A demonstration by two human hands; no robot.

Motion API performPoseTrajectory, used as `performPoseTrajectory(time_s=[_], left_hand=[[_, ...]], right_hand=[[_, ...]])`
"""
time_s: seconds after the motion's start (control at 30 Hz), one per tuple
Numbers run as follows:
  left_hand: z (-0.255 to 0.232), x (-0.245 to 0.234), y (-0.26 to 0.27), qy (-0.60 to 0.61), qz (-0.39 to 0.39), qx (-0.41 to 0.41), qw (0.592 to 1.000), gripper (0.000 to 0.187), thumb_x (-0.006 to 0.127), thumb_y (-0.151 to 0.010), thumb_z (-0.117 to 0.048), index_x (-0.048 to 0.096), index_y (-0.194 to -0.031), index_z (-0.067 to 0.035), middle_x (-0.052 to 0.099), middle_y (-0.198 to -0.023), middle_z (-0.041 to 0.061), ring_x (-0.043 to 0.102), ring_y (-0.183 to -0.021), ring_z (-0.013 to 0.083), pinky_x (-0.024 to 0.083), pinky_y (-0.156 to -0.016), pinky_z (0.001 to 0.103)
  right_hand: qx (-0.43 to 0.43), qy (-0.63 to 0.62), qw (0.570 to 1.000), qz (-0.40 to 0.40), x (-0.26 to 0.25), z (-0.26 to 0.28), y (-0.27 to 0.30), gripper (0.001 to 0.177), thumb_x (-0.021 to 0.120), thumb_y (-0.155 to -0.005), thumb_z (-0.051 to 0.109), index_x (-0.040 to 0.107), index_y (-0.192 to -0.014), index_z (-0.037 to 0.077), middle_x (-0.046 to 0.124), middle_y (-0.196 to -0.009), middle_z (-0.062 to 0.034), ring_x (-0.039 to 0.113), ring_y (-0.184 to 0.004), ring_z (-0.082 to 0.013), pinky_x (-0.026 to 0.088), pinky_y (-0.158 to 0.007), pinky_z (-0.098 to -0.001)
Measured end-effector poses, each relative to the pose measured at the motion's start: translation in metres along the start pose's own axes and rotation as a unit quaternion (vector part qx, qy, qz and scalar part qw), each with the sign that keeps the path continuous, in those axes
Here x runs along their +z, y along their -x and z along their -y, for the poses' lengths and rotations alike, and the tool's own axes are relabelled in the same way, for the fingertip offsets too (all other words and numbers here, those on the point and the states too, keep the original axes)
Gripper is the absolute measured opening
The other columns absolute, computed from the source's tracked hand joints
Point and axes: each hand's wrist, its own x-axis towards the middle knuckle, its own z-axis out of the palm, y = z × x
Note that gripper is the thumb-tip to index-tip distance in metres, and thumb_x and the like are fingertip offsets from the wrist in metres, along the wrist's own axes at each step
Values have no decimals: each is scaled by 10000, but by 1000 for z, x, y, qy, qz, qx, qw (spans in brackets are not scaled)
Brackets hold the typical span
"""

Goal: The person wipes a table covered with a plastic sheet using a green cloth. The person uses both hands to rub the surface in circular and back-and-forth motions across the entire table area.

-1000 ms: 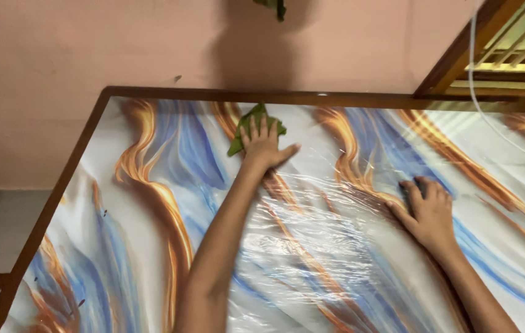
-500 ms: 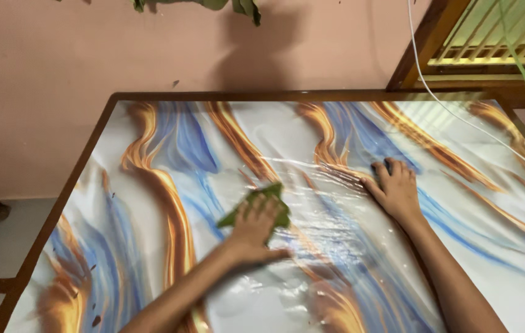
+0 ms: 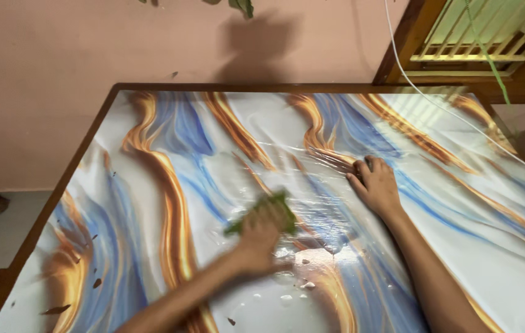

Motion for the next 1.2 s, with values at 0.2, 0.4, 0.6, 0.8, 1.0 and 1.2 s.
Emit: performPoseTrajectory(time_s=[0.2,0.4,0.6,0.8,1.0,1.2], left_hand=[[-24,1,107,33,21,111,993,1163,662,-838,-725,162,-1654,-64,92,-1719,224,-23,-1585,449,-15,-1223,618],[29,-44,105,16,-17,-66,998,1058,594,-910,-669,73,-1603,-63,-45,-1673,221,-112,-1529,445,-74,-1187,642],[-62,31,126,-61,8,155,986,1005,651,-847,-609,238,-1597,-81,62,-1678,266,-36,-1533,487,7,-1156,676],[-74,64,131,-140,-140,293,936,944,521,-927,-763,319,-1617,-152,201,-1739,192,89,-1627,426,69,-1274,618],[-46,32,62,-12,-57,209,976,1071,452,-874,-838,313,-1595,-58,211,-1683,238,95,-1573,444,49,-1221,635],[9,-11,-52,-68,-82,51,993,1022,473,-836,-765,240,-1606,-134,144,-1688,182,78,-1540,419,74,-1185,646]], right_hand=[[-5,7,1000,-2,2,-2,0,494,588,-964,459,658,-1233,51,577,-1333,-254,522,-1243,-422,402,-1042,-527],[-6,-14,1000,3,1,-2,1,468,593,-983,448,663,-1232,58,577,-1325,-258,528,-1243,-416,400,-1069,-532],[-22,-7,1000,-3,0,-3,2,466,600,-995,442,665,-1239,51,580,-1323,-262,530,-1249,-418,403,-1074,-530],[-24,-18,1000,-3,-1,-3,4,452,608,-1020,420,660,-1255,37,592,-1331,-258,534,-1227,-424,410,-1063,-536],[-23,-13,1000,-4,-3,-1,2,440,625,-1013,434,673,-1228,52,591,-1320,-260,537,-1236,-416,413,-1055,-532],[-26,-8,1000,-11,-1,-3,2,445,633,-998,437,671,-1221,53,590,-1322,-264,535,-1239,-420,413,-1047,-536]])
